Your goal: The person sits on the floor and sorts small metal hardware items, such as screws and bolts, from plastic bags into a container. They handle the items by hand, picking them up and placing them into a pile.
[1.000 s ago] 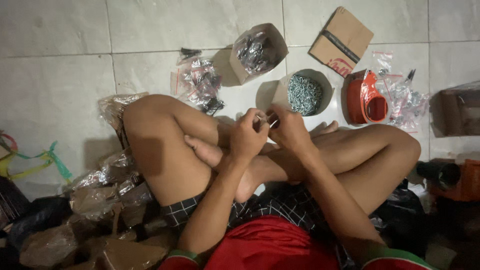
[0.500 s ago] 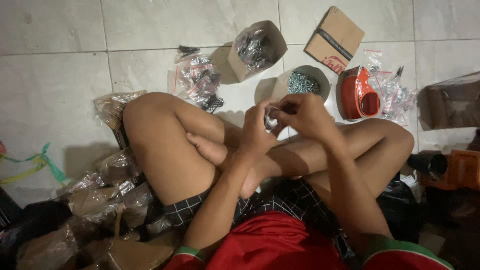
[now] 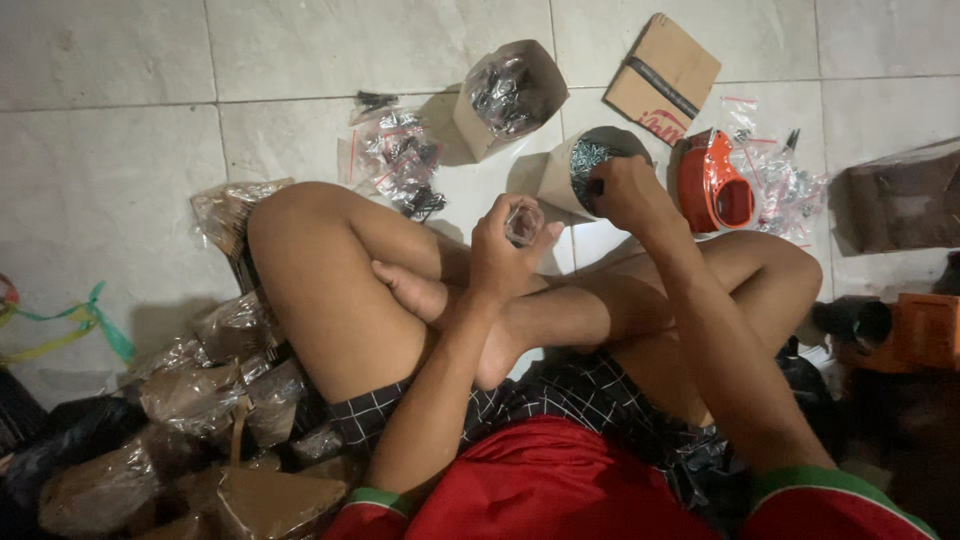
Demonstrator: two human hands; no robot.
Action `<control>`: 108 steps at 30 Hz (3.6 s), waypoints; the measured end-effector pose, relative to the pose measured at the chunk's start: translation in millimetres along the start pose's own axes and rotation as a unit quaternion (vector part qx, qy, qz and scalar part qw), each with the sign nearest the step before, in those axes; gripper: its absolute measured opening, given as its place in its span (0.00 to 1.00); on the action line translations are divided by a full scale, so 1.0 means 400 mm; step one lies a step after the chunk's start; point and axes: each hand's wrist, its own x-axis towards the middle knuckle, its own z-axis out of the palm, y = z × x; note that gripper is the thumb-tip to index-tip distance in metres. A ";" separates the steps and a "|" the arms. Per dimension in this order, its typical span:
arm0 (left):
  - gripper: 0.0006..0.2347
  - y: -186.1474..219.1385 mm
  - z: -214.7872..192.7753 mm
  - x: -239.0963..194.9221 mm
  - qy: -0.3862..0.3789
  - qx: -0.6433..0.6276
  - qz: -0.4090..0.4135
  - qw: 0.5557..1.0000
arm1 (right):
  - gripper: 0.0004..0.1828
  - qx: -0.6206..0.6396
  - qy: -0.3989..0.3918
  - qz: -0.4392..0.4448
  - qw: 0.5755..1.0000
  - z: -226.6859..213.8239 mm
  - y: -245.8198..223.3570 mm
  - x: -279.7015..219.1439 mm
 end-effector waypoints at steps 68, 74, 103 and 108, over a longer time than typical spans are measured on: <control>0.32 -0.124 -0.017 0.008 -0.014 -0.067 -0.024 0.997 | 0.30 0.432 0.003 -0.138 0.891 -0.115 -0.312 -0.160; 0.25 -0.052 -0.023 -0.001 0.000 -0.230 -0.048 0.972 | 0.10 0.514 0.117 -0.126 0.840 0.037 -0.268 -0.136; 0.04 -0.074 -0.023 0.008 0.104 -0.145 0.002 0.984 | 0.05 0.629 0.190 -0.114 0.745 0.058 -0.216 -0.120; 0.05 -0.099 -0.010 0.014 0.097 -0.187 -0.017 0.977 | 0.05 0.624 0.196 -0.149 0.742 0.027 -0.225 -0.129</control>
